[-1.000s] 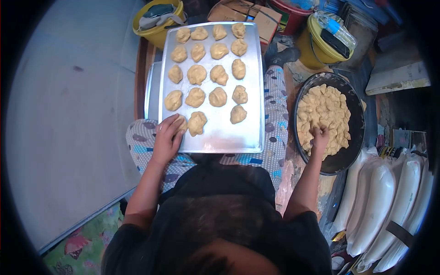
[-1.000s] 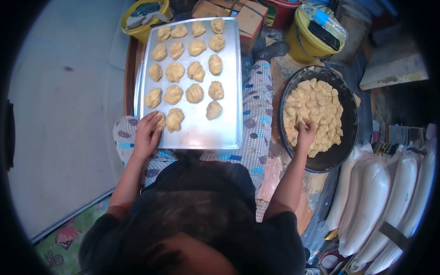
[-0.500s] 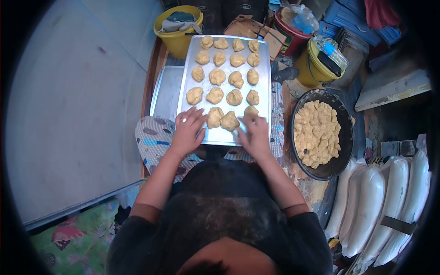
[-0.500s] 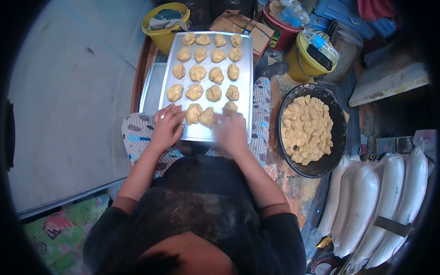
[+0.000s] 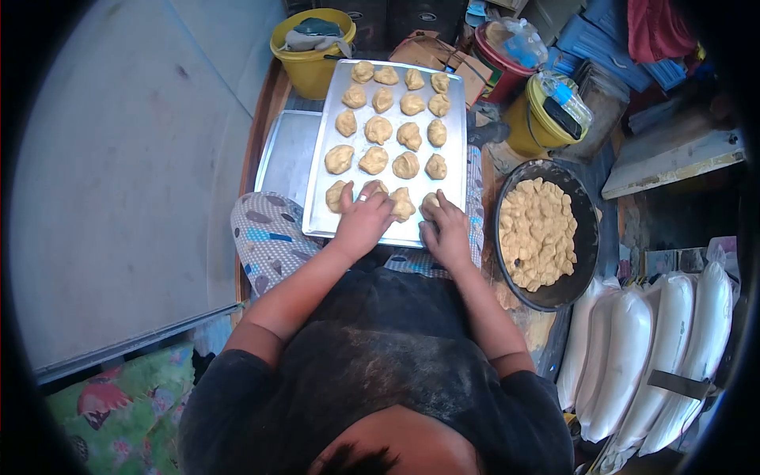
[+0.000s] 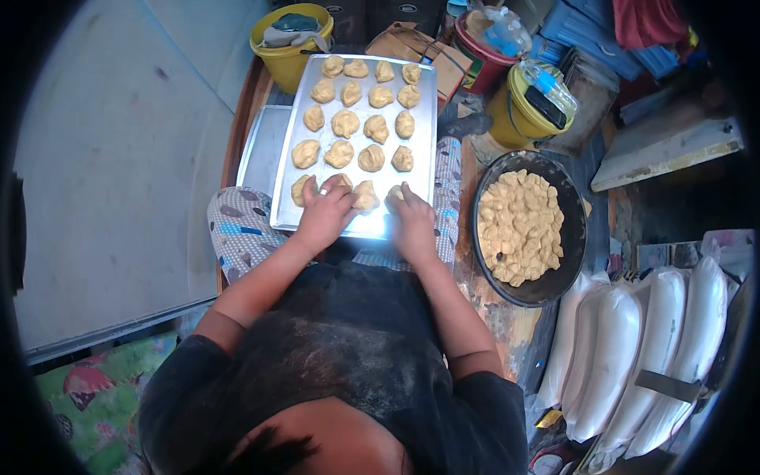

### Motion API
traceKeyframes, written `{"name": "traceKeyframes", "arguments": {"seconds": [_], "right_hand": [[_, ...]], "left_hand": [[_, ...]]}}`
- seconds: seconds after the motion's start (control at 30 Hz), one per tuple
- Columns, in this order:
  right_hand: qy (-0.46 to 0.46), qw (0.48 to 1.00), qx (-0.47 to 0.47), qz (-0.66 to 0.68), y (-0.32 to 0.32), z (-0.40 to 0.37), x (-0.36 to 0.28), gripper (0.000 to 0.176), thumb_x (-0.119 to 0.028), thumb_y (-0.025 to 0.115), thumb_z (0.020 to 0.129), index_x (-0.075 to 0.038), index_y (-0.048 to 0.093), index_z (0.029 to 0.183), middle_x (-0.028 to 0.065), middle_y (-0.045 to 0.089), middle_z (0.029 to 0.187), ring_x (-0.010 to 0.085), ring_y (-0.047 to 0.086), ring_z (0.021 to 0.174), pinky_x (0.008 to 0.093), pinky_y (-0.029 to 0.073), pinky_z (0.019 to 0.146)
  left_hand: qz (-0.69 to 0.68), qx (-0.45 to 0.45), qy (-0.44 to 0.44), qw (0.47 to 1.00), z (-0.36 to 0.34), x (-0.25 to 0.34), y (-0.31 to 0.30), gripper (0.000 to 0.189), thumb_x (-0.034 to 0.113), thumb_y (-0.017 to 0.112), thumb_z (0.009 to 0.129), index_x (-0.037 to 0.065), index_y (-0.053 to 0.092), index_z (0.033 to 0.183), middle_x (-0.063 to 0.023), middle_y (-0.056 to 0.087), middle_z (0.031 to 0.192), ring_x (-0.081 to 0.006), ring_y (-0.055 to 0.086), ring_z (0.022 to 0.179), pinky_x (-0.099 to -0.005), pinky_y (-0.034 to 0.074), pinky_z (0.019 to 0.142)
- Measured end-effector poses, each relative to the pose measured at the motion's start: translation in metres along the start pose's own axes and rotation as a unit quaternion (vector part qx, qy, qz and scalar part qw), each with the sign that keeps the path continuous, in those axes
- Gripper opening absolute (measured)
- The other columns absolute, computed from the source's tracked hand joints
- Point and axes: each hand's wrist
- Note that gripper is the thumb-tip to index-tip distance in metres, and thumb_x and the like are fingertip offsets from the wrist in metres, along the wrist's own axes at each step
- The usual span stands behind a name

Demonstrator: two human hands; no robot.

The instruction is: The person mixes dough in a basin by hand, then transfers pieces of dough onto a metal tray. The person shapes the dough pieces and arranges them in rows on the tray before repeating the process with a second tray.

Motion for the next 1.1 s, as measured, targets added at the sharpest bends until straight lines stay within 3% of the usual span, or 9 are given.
{"name": "traceKeyframes", "arguments": {"seconds": [0.2,0.37,0.5,0.57,0.67,0.8,0.83,0.93,1.1], "right_hand": [[0.016,0.999,-0.016,-0.036,0.002,0.000,-0.009,0.050,-0.019,0.068,0.076,-0.012,0.054,0.124,0.0168,0.044,0.140,0.0328,0.042,0.124,0.0437,0.028,0.102],[-0.006,0.999,0.005,-0.039,-0.014,0.007,-0.028,0.061,-0.029,0.068,0.079,-0.015,0.046,0.134,0.0150,0.039,0.143,0.0348,0.032,0.131,0.0507,0.020,0.105],[-0.033,0.995,-0.045,-0.083,-0.002,0.013,-0.036,0.061,-0.040,0.067,0.079,-0.020,0.048,0.134,0.0141,0.038,0.143,0.0361,0.029,0.133,0.0596,0.012,0.106],[-0.037,0.988,-0.088,-0.122,0.009,0.016,-0.033,0.062,-0.045,0.068,0.078,-0.023,0.049,0.133,0.0136,0.039,0.141,0.0358,0.027,0.134,0.0638,0.009,0.105],[0.001,0.990,-0.100,-0.095,0.007,0.019,-0.034,0.062,-0.045,0.068,0.077,-0.020,0.050,0.131,0.0137,0.042,0.137,0.0357,0.026,0.135,0.0645,0.009,0.105],[0.016,1.000,-0.010,-0.006,-0.012,0.042,-0.030,0.062,-0.041,0.068,0.078,-0.014,0.049,0.130,0.0179,0.043,0.133,0.0368,0.033,0.129,0.0529,0.020,0.107],[0.015,0.999,0.035,-0.030,-0.006,0.051,-0.018,0.062,-0.034,0.070,0.078,-0.012,0.048,0.131,0.0199,0.042,0.132,0.0385,0.039,0.123,0.0471,0.029,0.104],[0.038,0.996,0.085,0.011,-0.007,0.078,0.000,0.061,-0.025,0.071,0.078,-0.009,0.047,0.132,0.0216,0.044,0.129,0.0397,0.044,0.117,0.0449,0.037,0.099],[0.093,0.993,0.046,0.057,0.008,0.088,0.024,0.035,-0.009,0.066,0.069,-0.002,0.061,0.103,0.0168,0.055,0.099,0.0345,0.057,0.092,0.0402,0.048,0.083]], "left_hand": [[0.013,-0.018,-0.014,1.000,0.005,0.008,-0.001,0.022,0.028,0.068,0.077,0.013,0.064,0.092,-0.0033,0.059,0.098,-0.0222,0.048,0.118,-0.0594,0.023,0.101],[-0.007,0.047,-0.107,0.993,-0.003,-0.007,-0.025,0.038,0.027,0.064,0.082,0.010,0.060,0.115,-0.0108,0.054,0.121,-0.0285,0.044,0.121,-0.0530,0.023,0.101],[-0.005,0.079,-0.152,0.985,-0.013,-0.041,-0.029,0.038,0.027,0.062,0.084,0.009,0.060,0.117,-0.0125,0.053,0.123,-0.0292,0.046,0.119,-0.0490,0.027,0.100],[-0.088,-0.026,-0.151,0.984,-0.017,-0.054,-0.026,0.037,0.027,0.065,0.083,0.007,0.061,0.114,-0.0138,0.052,0.124,-0.0299,0.050,0.115,-0.0446,0.033,0.098],[-0.091,-0.003,-0.123,0.988,-0.018,-0.058,-0.024,0.037,0.026,0.066,0.081,0.006,0.062,0.112,-0.0151,0.052,0.124,-0.0305,0.052,0.111,-0.0424,0.037,0.096],[-0.051,0.097,-0.198,0.974,0.002,-0.068,-0.029,0.038,0.023,0.065,0.083,0.004,0.059,0.116,-0.0163,0.052,0.123,-0.0327,0.050,0.114,-0.0474,0.036,0.096],[-0.055,0.138,-0.193,0.970,0.013,-0.071,-0.036,0.040,0.021,0.064,0.083,0.003,0.057,0.118,-0.0185,0.053,0.121,-0.0352,0.051,0.112,-0.0475,0.038,0.095],[-0.125,0.135,-0.201,0.962,0.036,-0.099,-0.025,0.039,0.020,0.064,0.083,0.001,0.058,0.116,-0.0207,0.057,0.114,-0.0365,0.054,0.107,-0.0439,0.042,0.092],[-0.135,0.034,-0.239,0.961,0.046,-0.106,-0.018,0.026,0.017,0.067,0.081,0.002,0.065,0.102,-0.0174,0.063,0.100,-0.0348,0.061,0.092,-0.0392,0.048,0.083]]}}
Point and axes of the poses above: each hand's wrist, its own z-axis towards the middle knuckle, its own y-axis out of the palm, x = y × z
